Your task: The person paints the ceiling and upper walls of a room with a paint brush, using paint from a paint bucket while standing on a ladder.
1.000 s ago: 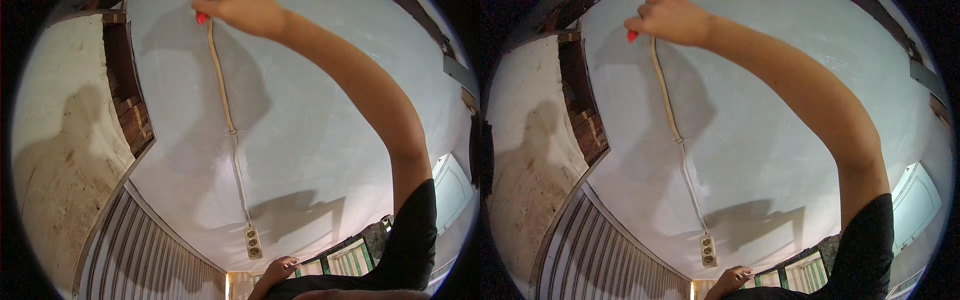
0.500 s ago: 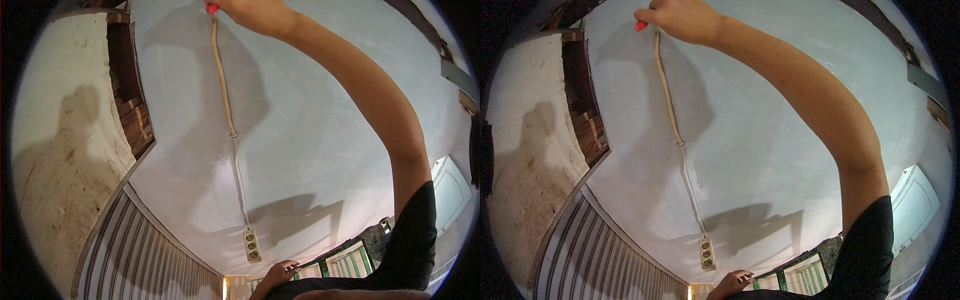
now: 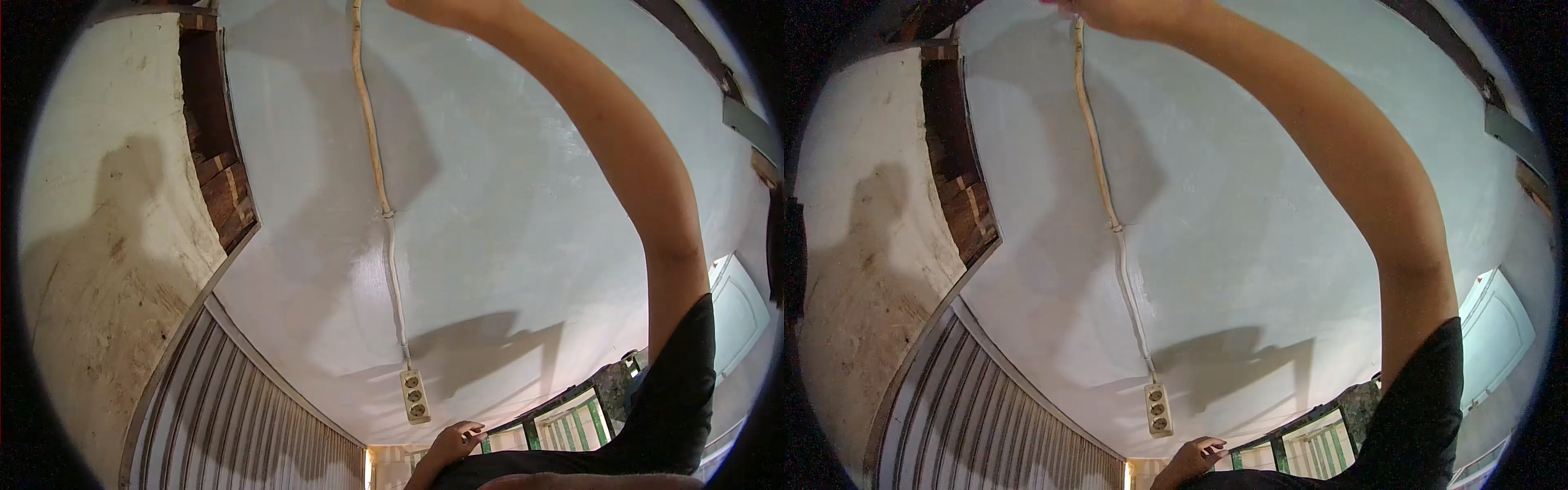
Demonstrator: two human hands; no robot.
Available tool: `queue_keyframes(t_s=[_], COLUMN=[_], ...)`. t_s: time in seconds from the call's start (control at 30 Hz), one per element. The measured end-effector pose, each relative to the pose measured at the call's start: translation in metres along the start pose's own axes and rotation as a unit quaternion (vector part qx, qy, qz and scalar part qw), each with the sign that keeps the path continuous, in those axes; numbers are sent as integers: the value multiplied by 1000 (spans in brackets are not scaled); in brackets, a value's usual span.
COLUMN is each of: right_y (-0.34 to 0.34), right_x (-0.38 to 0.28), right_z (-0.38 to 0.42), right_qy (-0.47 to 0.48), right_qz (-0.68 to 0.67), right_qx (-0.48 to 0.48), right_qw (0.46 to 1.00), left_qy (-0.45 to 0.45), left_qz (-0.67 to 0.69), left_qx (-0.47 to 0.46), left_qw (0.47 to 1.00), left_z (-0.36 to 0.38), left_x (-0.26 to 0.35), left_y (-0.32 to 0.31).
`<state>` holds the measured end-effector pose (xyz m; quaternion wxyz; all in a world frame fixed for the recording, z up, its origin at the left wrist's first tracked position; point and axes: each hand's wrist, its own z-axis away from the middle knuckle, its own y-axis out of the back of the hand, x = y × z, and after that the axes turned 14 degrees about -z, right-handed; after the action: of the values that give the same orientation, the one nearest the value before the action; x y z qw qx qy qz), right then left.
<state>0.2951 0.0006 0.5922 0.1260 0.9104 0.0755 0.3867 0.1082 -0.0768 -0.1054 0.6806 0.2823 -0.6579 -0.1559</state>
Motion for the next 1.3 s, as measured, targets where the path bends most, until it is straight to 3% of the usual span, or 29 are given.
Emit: queue_keyframes(t_s=[0.13,0.2,0.37,0.43,0.67,0.87,0.93,0.97,1.03,1.07,1.13,1.3], right_y=[-18,-19,-29,-24,-5,14,3,-4,-21,-27,-39,-59], right_x=[-22,-40,-69,-75,-18,-13,-10,-16,-35,-46,-71,-145], right_z=[47,63,76,70,13,-6,3,12,38,49,71,133], right_qy=[15,72,65,-75,-235,-134,13,10,89,87,120,161], right_qz=[51,50,43,-119,-274,-111,15,14,55,54,24,22], right_qx=[-54,-89,-92,-49,14,67,19,19,-68,-67,-172,-211], right_qw=[997,992,993,989,932,982,1000,1000,992,992,977,964], left_qy=[12,25,30,21,43,48,49,50,52,47,41,36], left_qz=[-14,-8,4,6,-1,-10,-13,-11,-9,-10,-12,-18], left_qx=[1,-4,1,15,-7,7,10,7,3,4,5,23], left_qw=[1000,1000,1000,1000,999,999,999,999,999,999,999,999], left_z=[9,11,14,14,14,17,19,20,21,21,22,23], left_x=[0,-7,-1,-1,1,-4,-4,-2,1,3,2,-3], left_y=[5,3,3,2,0,-3,-4,-1,2,2,2,-4])
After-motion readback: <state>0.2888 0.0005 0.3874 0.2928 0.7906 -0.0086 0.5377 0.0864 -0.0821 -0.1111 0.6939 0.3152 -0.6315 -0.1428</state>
